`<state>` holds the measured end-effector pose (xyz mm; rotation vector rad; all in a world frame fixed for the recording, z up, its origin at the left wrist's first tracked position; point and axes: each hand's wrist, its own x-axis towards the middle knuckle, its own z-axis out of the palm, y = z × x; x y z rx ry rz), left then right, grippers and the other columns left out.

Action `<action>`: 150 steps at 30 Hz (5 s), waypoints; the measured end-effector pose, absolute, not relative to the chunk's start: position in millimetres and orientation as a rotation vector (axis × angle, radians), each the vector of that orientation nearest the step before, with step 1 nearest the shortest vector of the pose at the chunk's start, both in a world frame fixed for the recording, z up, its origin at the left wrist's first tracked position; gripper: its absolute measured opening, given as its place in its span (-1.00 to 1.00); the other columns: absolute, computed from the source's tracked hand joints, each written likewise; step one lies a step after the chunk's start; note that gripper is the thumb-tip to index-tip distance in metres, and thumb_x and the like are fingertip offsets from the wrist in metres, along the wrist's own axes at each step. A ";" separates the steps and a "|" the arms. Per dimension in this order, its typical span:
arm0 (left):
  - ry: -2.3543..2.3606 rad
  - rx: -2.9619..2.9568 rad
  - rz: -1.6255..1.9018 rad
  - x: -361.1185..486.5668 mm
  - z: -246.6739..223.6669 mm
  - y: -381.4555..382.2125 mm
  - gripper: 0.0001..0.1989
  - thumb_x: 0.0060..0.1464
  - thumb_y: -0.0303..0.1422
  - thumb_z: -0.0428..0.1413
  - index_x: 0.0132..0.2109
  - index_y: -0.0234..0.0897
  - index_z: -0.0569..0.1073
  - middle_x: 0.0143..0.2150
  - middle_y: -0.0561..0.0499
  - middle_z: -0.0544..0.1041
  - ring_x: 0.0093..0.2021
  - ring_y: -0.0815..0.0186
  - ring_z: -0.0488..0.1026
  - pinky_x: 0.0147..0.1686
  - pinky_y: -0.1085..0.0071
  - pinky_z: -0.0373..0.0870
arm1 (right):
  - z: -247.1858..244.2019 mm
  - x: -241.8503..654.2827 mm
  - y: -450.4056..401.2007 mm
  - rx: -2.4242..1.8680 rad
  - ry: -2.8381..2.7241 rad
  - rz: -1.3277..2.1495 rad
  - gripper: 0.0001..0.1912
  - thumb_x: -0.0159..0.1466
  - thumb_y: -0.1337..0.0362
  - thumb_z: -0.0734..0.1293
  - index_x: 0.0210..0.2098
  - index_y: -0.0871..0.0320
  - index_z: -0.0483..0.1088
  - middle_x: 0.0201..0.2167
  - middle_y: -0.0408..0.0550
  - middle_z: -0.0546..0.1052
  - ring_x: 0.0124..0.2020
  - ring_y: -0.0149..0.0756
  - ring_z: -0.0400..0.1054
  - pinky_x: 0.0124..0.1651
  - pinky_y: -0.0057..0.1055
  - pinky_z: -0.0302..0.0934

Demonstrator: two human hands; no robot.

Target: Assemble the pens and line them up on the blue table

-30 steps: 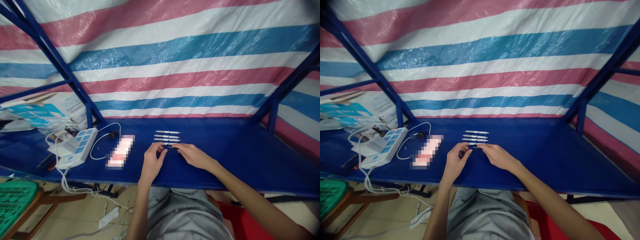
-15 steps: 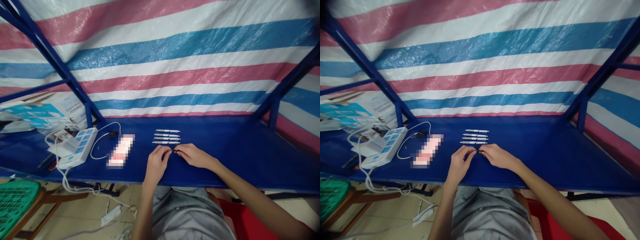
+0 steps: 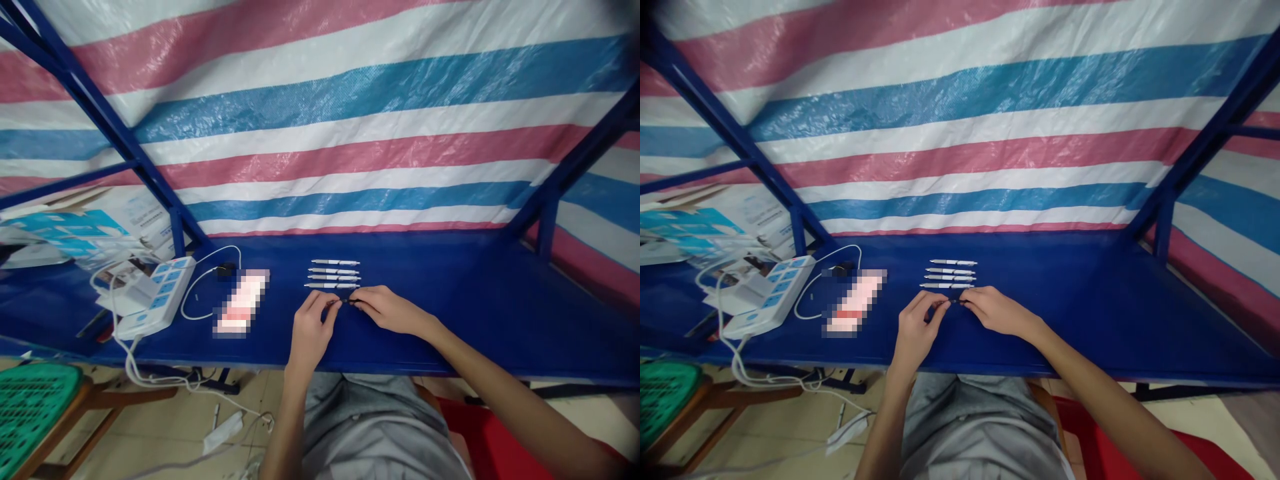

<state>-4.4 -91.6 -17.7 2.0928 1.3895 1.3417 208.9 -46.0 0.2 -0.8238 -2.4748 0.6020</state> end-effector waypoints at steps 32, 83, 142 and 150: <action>1.499 2.023 1.348 -6.4 -21.8 -88.1 -0.96 0.21 -0.41 0.21 -0.23 -0.18 0.56 -0.31 0.07 0.48 -0.38 0.36 0.42 -0.32 0.44 0.37 | -5.4 210.3 -44.8 -0.942 -2.393 0.512 -0.74 0.49 0.36 0.15 -0.03 0.14 0.46 -0.13 0.04 0.60 -0.14 -0.17 0.51 -0.11 -0.33 0.34; 1.541 1.967 1.451 -7.0 -24.0 -86.7 -0.92 0.26 -0.39 0.14 -0.14 -0.22 0.54 -0.28 0.02 0.59 -0.32 0.34 0.53 -0.27 0.45 0.48 | 1.9 208.2 -47.7 -0.990 -2.444 0.513 -0.75 0.50 0.37 0.13 -0.05 0.18 0.44 -0.15 0.09 0.58 -0.16 -0.13 0.50 -0.11 -0.29 0.30; 1.505 1.996 1.428 -7.1 -20.6 -90.2 -0.89 0.27 -0.35 0.16 -0.14 -0.17 0.60 -0.24 0.01 0.62 -0.29 0.30 0.54 -0.31 0.42 0.48 | -0.8 208.2 -47.3 -0.876 -2.496 0.487 -0.70 0.51 0.32 0.15 0.07 0.12 0.47 -0.06 0.07 0.58 -0.08 -0.15 0.50 0.00 -0.24 0.36; 1.462 2.028 1.372 -6.3 -21.7 -89.7 -0.89 0.26 -0.35 0.17 -0.15 -0.15 0.61 -0.24 0.02 0.64 -0.28 0.28 0.55 -0.27 0.39 0.50 | -2.1 208.5 -46.4 -0.846 -2.497 0.540 -0.68 0.52 0.31 0.13 0.10 0.11 0.46 -0.02 0.06 0.56 -0.03 -0.15 0.48 0.06 -0.23 0.35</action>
